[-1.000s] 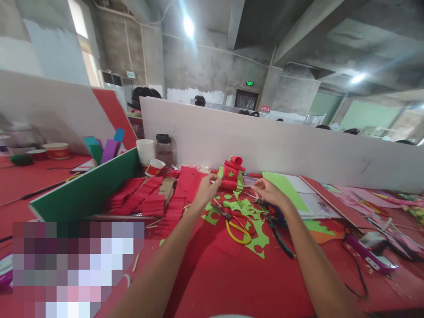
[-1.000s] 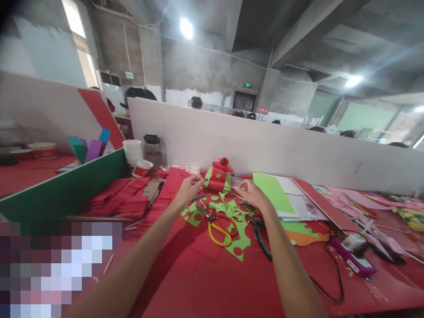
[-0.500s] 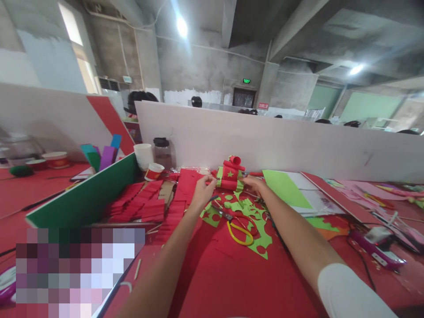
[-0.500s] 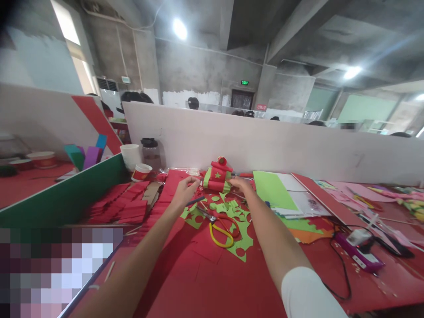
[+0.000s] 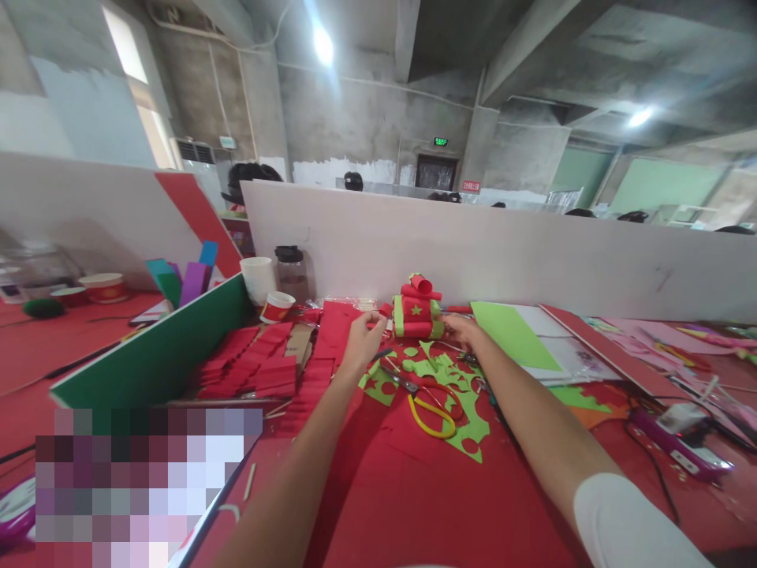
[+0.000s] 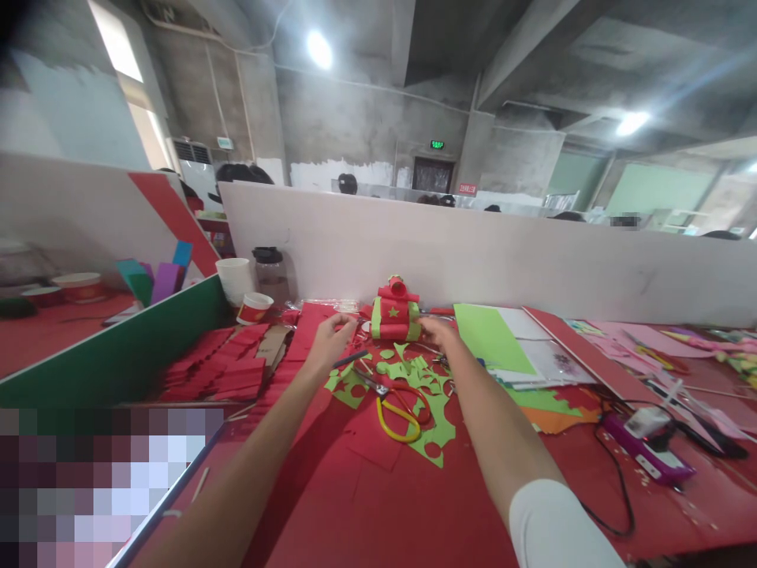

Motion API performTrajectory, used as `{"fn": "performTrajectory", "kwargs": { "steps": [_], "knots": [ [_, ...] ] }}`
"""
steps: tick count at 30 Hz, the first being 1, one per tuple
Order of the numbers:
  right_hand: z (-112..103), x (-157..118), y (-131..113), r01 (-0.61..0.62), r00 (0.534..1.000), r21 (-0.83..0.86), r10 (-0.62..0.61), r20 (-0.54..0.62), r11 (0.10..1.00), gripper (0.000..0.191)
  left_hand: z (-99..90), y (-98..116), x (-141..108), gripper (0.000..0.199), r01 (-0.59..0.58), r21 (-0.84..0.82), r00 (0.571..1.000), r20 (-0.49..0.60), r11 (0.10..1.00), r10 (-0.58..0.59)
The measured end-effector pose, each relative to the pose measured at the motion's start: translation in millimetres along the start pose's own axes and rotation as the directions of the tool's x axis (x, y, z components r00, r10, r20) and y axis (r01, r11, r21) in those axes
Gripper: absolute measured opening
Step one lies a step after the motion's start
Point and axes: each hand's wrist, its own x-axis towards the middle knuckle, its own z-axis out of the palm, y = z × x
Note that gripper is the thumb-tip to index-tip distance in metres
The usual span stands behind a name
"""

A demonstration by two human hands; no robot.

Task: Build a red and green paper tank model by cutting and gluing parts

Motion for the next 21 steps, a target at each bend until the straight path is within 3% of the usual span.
{"fn": "performTrajectory", "kwargs": {
  "steps": [7, 13, 18, 21],
  "knots": [
    [-20, -5, -12, 0.035, 0.999, -0.068, -0.035, -0.009, 0.997, 0.013, 0.3, -1, 2, 0.017, 0.028, -0.023, 0.999, -0.039, 0.999, -0.029],
    [-4, -11, -18, 0.163, 0.983, -0.226, -0.177, -0.044, 0.961, 0.009, -1.1, 5, 0, 0.019, 0.012, -0.065, 0.995, -0.095, 0.998, -0.018],
    [6, -36, -15, 0.308, 0.929, -0.372, -0.362, -0.082, 0.875, 0.007, -4.1, 14, 2, 0.018, 0.010, -0.149, 0.981, -0.188, 0.989, -0.039],
    [15, -55, -9, 0.380, 0.895, -0.424, -0.443, -0.057, 0.822, 0.017, -5.5, 16, 2, 0.018, -0.003, -0.195, 0.970, -0.240, 0.981, -0.044]
  ]
}}
